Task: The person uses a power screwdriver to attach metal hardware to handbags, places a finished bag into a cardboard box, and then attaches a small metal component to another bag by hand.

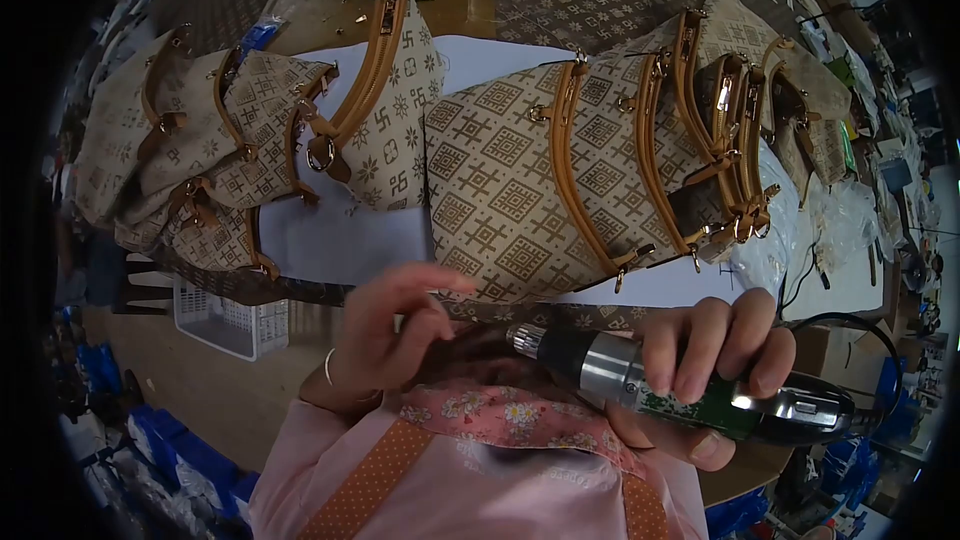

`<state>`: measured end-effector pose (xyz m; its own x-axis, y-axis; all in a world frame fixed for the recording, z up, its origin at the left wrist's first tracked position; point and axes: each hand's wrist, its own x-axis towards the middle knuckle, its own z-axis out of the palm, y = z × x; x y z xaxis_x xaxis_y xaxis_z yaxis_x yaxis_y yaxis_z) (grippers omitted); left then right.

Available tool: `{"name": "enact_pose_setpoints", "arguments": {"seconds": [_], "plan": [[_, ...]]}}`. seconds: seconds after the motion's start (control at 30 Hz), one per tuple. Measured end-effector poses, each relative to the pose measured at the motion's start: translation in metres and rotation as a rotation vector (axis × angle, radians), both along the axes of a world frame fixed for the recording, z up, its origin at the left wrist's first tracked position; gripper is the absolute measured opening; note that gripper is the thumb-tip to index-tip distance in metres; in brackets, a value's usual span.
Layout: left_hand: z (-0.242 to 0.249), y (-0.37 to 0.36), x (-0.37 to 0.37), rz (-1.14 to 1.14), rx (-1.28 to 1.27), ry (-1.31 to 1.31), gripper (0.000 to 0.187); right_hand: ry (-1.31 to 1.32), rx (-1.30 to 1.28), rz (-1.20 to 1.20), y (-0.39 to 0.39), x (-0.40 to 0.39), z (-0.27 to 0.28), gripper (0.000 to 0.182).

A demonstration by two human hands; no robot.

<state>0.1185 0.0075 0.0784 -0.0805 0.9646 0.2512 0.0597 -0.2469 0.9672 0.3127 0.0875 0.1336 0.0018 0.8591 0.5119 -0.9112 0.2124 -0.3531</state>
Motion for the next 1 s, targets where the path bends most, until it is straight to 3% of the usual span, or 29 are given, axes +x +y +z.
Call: {"name": "enact_pose_setpoints", "arguments": {"seconds": [0.03,0.1,0.17,0.27,0.33,0.37,0.43,0.6,0.7,0.8,1.0], "plan": [[0.006,-0.004,-0.013,0.057,0.018,0.030,0.019,0.045,0.007,-0.031,0.000,-0.002,0.002,0.043],[0.006,-0.003,-0.029,0.431,0.252,-0.048,0.023,0.040,0.031,-0.019,0.000,-0.001,0.009,0.044],[0.008,0.015,-0.064,0.582,0.434,-0.072,0.022,0.049,0.060,-0.037,-0.001,-0.006,0.015,0.045],[0.022,0.052,-0.103,0.605,0.302,-0.053,0.024,0.110,0.118,-0.027,-0.001,-0.017,0.025,0.045],[0.021,0.071,-0.121,0.198,0.262,-0.004,0.025,0.140,0.178,-0.048,0.003,-0.031,0.032,0.045],[0.022,0.076,-0.129,0.201,0.273,-0.009,0.025,0.170,0.226,-0.075,0.004,-0.040,0.035,0.045],[0.025,0.084,-0.139,-0.090,0.090,0.033,0.023,0.153,0.253,-0.100,0.005,-0.053,0.043,0.044],[0.017,0.090,-0.137,-0.222,0.072,-0.183,0.023,0.101,0.377,-0.026,0.013,-0.084,0.046,0.041],[0.012,0.091,-0.133,-0.263,0.050,-0.230,0.023,0.272,0.344,-0.030,0.014,-0.102,0.044,0.041],[0.011,0.090,-0.129,-0.262,0.077,-0.306,0.022,-0.050,0.457,-0.038,0.022,-0.095,0.039,0.040],[0.005,0.090,-0.127,-0.302,0.068,-0.502,0.014,-0.023,0.462,-0.117,0.023,-0.124,0.033,0.039]]}}
